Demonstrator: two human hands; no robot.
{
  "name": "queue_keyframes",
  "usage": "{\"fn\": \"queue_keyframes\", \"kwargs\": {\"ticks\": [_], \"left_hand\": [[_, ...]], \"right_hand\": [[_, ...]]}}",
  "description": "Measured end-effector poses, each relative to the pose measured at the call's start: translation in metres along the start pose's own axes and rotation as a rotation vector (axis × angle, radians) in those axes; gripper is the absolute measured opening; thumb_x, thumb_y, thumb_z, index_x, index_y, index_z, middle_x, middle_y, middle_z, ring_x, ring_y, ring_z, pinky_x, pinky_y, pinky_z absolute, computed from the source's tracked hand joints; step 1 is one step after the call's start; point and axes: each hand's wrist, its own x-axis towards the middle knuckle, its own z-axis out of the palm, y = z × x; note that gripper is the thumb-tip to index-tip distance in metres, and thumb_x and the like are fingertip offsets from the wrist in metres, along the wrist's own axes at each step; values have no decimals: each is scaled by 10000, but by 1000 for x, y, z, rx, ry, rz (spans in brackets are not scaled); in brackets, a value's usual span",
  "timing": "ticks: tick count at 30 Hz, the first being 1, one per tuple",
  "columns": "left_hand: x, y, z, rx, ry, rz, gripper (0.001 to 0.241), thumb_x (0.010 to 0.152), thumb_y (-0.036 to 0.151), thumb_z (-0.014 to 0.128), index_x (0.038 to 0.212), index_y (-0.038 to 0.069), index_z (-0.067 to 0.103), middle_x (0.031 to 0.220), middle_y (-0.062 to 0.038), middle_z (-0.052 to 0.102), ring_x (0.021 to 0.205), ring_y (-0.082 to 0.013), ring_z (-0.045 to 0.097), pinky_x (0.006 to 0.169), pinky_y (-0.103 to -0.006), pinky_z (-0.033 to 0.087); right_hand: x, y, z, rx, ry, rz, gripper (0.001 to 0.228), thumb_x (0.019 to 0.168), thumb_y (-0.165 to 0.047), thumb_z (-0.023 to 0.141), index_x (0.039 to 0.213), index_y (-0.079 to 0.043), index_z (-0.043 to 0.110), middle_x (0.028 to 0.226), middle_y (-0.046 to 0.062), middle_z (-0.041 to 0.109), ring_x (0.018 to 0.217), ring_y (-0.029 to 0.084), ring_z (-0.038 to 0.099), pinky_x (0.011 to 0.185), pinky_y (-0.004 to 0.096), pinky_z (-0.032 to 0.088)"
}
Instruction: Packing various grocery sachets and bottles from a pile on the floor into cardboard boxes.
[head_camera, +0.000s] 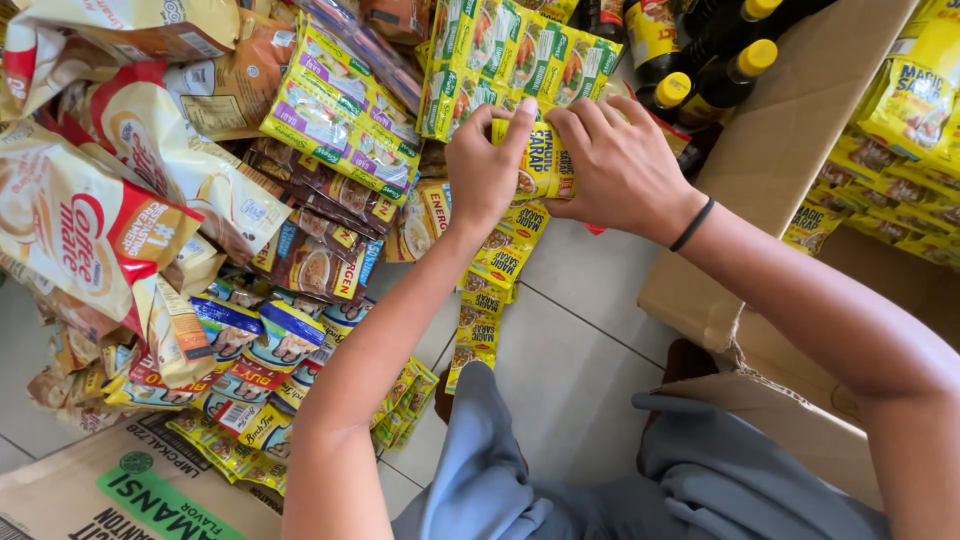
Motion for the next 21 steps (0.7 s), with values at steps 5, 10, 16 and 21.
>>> {"fn": "queue_keyframes", "kwargs": {"ticks": [5,10,16,21], "left_hand": [[0,1,-4,-54,-11,-28,415,933,392,749,782,7,707,629,19,615,586,-29,511,530,-258,432],[-6,-1,-4,-94,7,-9,395,940,374,747,800,6,715,633,42,591,590,-17,476,520,-251,396],[-1,-3,-10,-50,-16,-4,397,940,367,757,779,6,718,609,48,551,569,-18,429,498,-266,334],[1,-5,-12,-53,-35,12,395,934,385,758,806,12,735,629,49,592,576,-12,458,501,-255,357]], "right_hand": [[0,0,-2,-12,-11,1,859,663,-482,898,1291,-2,562,1133,141,625,1042,321,629,1045,456,457],[-3,-1,0,6,-7,28,847,657,-474,901,1281,-5,573,1105,143,616,1042,326,628,1023,437,466],[-6,3,-1,-73,-29,-34,898,629,-504,899,1287,19,583,1086,137,618,1009,311,625,990,421,491],[-8,2,3,69,-108,135,851,649,-463,901,1291,0,589,1093,150,622,1000,319,646,798,419,515]]}}
